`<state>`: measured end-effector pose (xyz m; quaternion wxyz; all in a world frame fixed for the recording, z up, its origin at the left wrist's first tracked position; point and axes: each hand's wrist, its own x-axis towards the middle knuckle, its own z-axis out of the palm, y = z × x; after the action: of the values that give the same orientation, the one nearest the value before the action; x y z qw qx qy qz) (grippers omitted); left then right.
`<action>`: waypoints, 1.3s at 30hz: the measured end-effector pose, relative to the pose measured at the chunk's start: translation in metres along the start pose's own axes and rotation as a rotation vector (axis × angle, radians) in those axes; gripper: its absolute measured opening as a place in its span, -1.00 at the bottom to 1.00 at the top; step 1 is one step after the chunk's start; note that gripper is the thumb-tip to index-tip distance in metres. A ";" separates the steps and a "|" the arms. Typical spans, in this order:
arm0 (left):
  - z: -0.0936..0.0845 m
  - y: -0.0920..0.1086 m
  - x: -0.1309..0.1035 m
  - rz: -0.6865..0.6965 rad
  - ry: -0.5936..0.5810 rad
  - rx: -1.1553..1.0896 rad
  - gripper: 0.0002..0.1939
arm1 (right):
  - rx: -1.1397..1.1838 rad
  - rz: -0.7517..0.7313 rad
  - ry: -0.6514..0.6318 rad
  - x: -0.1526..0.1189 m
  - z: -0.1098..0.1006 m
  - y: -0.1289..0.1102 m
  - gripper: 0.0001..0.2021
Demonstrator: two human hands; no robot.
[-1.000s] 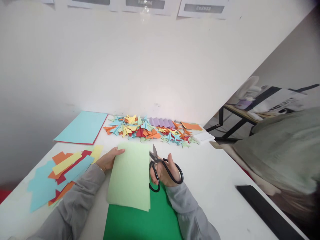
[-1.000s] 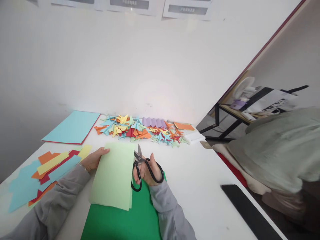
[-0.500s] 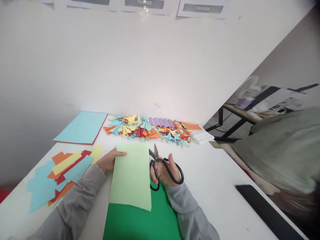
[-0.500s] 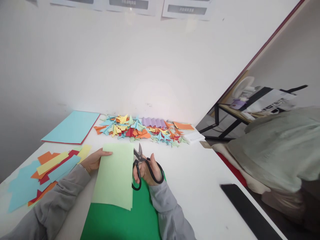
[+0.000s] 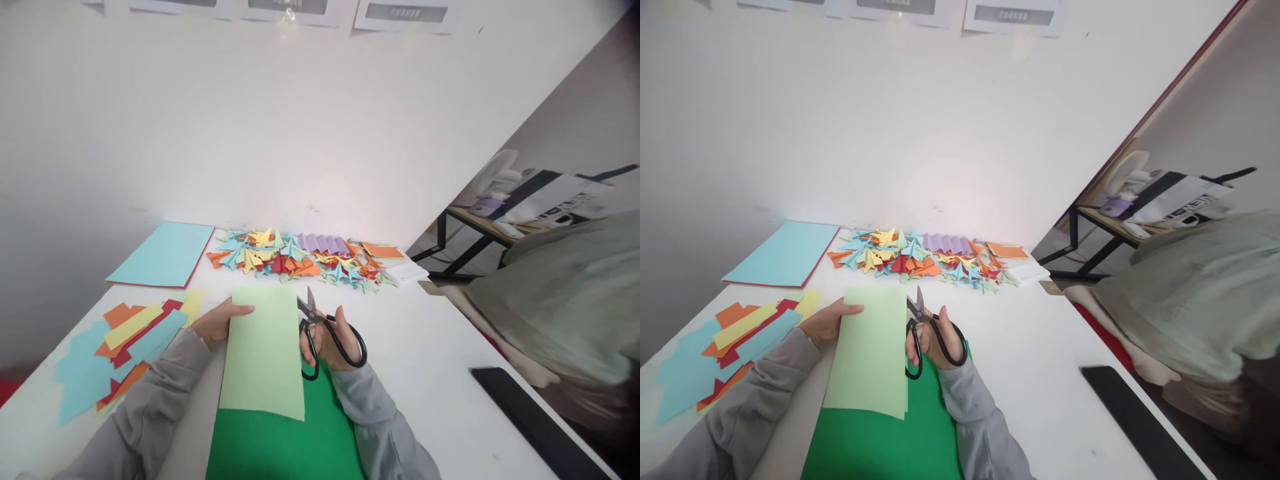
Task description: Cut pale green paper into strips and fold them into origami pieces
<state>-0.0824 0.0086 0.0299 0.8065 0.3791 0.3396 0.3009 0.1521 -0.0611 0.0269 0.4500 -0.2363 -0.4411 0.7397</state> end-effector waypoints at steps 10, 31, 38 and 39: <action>0.000 0.002 0.000 -0.012 0.004 0.036 -0.51 | -0.101 0.037 -0.024 -0.001 -0.001 -0.002 -0.15; 0.009 -0.004 0.003 -0.025 0.041 0.035 -0.46 | -0.059 -0.007 0.033 0.001 0.004 -0.004 -0.25; 0.009 -0.002 0.003 -0.056 0.057 0.015 -0.45 | -0.125 -0.056 0.026 0.001 0.003 -0.002 -0.30; 0.009 -0.002 0.002 -0.058 0.056 0.013 -0.46 | -0.138 -0.059 0.027 0.001 0.002 -0.001 -0.31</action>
<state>-0.0736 0.0058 0.0322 0.8027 0.3657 0.3746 0.2856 0.1507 -0.0607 0.0285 0.4602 -0.2636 -0.4917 0.6906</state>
